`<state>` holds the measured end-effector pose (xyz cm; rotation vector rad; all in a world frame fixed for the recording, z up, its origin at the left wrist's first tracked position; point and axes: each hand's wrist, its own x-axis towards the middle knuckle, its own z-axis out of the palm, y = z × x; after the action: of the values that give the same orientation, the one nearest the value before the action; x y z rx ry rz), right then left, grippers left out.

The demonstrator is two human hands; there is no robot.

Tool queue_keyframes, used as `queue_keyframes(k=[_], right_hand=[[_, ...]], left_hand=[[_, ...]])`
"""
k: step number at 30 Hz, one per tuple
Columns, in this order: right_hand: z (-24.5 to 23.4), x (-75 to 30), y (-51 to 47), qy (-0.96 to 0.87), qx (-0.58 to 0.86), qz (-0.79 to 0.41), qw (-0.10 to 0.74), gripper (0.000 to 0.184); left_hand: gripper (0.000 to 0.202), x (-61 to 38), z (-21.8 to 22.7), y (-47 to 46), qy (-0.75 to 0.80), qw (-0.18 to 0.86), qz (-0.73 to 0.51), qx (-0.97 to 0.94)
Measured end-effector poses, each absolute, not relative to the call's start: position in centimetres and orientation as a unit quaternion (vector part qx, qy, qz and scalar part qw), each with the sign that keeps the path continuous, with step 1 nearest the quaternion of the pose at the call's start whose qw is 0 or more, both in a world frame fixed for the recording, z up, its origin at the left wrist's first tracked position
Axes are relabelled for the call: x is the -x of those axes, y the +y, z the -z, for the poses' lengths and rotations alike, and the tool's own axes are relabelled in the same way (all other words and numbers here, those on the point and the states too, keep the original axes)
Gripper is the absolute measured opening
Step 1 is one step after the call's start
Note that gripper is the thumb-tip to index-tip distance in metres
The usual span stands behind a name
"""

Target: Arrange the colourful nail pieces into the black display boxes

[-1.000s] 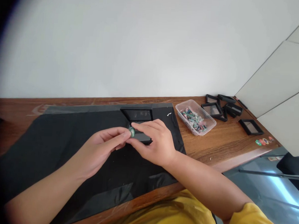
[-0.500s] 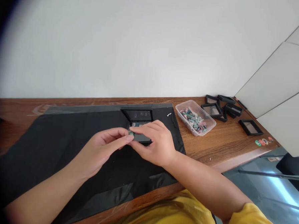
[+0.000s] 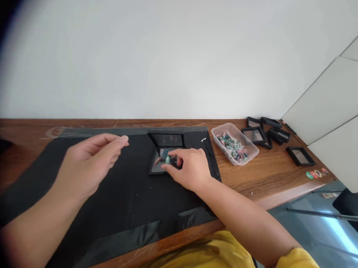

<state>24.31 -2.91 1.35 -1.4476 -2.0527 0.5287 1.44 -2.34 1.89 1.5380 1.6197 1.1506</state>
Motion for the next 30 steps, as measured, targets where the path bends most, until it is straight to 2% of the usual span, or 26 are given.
queue_keyframes(k=[3,7,10,14,23,30], right_hand=[[-1.6,-23.9,-2.5,-0.768,0.557,-0.236,0.210,0.030],[-2.1,-23.5,-2.3,-0.757,0.575,-0.265,0.161,0.031],[-2.1,-23.5,-2.1,-0.753,0.575,-0.276,0.162,0.031],[-1.8,-23.6,-1.9,-0.748,0.567,-0.298,0.176,0.033],[-2.0,-23.8,-1.9,-0.745,0.570,-0.302,0.172,0.028],[-1.6,-23.9,-1.9,-0.756,0.558,-0.290,0.183,0.021]], left_hand=[[0.036,-1.3,-2.2,-2.1,0.641,0.301,-0.432,-0.558],[0.039,-1.8,-2.4,-2.1,0.652,0.250,-0.311,-0.645],[0.035,-1.8,-1.8,-2.0,0.638,0.240,-0.248,-0.688],[0.026,-1.6,-0.6,-1.7,0.598,0.246,-0.250,-0.721],[0.033,-2.2,-0.8,-2.0,0.595,0.267,-0.219,-0.726],[0.032,-2.8,-1.6,-2.2,0.586,0.248,-0.250,-0.730]])
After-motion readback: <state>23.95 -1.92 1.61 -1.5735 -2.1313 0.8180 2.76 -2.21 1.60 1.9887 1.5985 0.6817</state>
